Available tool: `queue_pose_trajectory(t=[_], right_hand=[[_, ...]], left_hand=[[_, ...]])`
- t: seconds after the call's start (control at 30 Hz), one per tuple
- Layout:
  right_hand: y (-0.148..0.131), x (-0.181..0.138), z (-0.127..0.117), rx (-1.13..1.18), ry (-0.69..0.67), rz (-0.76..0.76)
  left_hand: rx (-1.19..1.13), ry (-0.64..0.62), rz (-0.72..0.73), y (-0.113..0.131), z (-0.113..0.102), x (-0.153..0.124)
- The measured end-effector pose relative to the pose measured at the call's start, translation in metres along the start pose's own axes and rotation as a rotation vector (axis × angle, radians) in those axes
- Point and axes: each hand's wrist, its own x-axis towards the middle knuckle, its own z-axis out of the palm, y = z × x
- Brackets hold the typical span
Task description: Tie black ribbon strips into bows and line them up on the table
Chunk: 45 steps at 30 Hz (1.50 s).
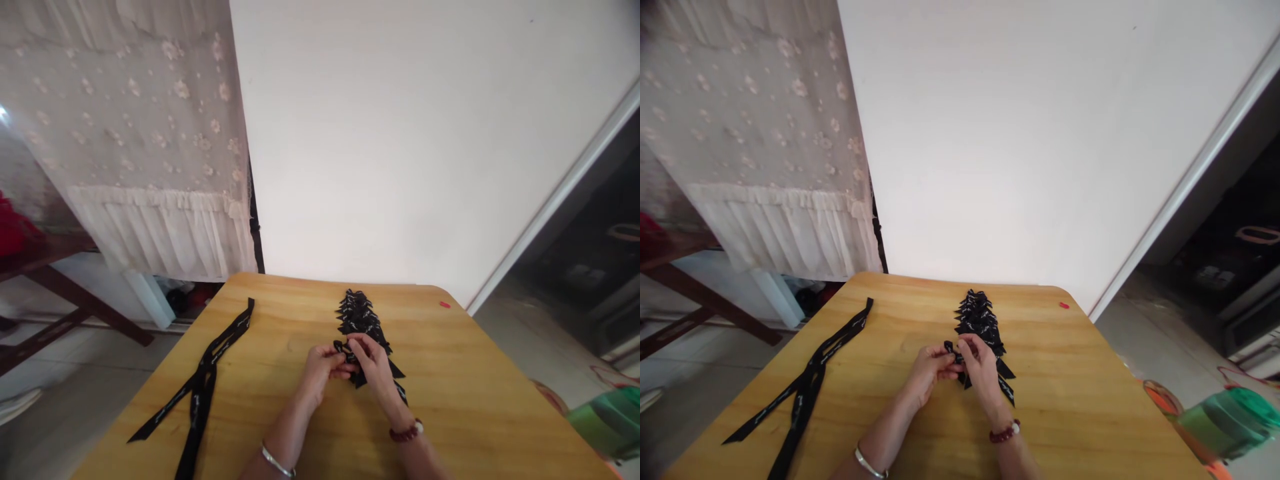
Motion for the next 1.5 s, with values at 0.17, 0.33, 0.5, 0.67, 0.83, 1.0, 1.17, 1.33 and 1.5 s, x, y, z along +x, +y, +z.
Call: queue_pose_trajectory(t=[0.17,0.33,0.5,0.67,0.83,1.0,1.17,1.33,1.5], right_hand=[[-0.001,0.000,-0.002,-0.136,-0.005,-0.055],[0.002,0.000,-0.001,-0.229,-0.014,-0.111],[0.004,-0.001,0.002,-0.297,-0.020,-0.176],[0.002,-0.005,0.009,-0.376,-0.041,-0.284],[-0.002,-0.007,0.008,-0.256,0.004,-0.182],[-0.005,-0.002,-0.001,-0.089,0.093,-0.082],[0.001,0.001,-0.001,-0.069,0.124,-0.023],[0.000,-0.001,0.002,0.005,0.075,0.026],[-0.005,-0.002,0.003,0.035,-0.056,0.033]], left_hand=[[0.085,-0.074,0.000,-0.001,0.001,-0.002],[0.125,-0.106,-0.027,0.002,0.004,-0.004],[0.185,-0.108,-0.041,0.003,0.008,-0.005],[0.222,-0.089,-0.003,0.001,0.011,-0.006],[0.080,-0.096,0.011,0.001,0.007,-0.005],[-0.107,0.059,0.014,0.005,0.000,0.000],[-0.195,0.167,-0.014,0.010,-0.002,0.001],[-0.251,0.156,-0.018,0.012,-0.002,0.000],[-0.242,0.101,-0.011,0.011,-0.003,0.000]])
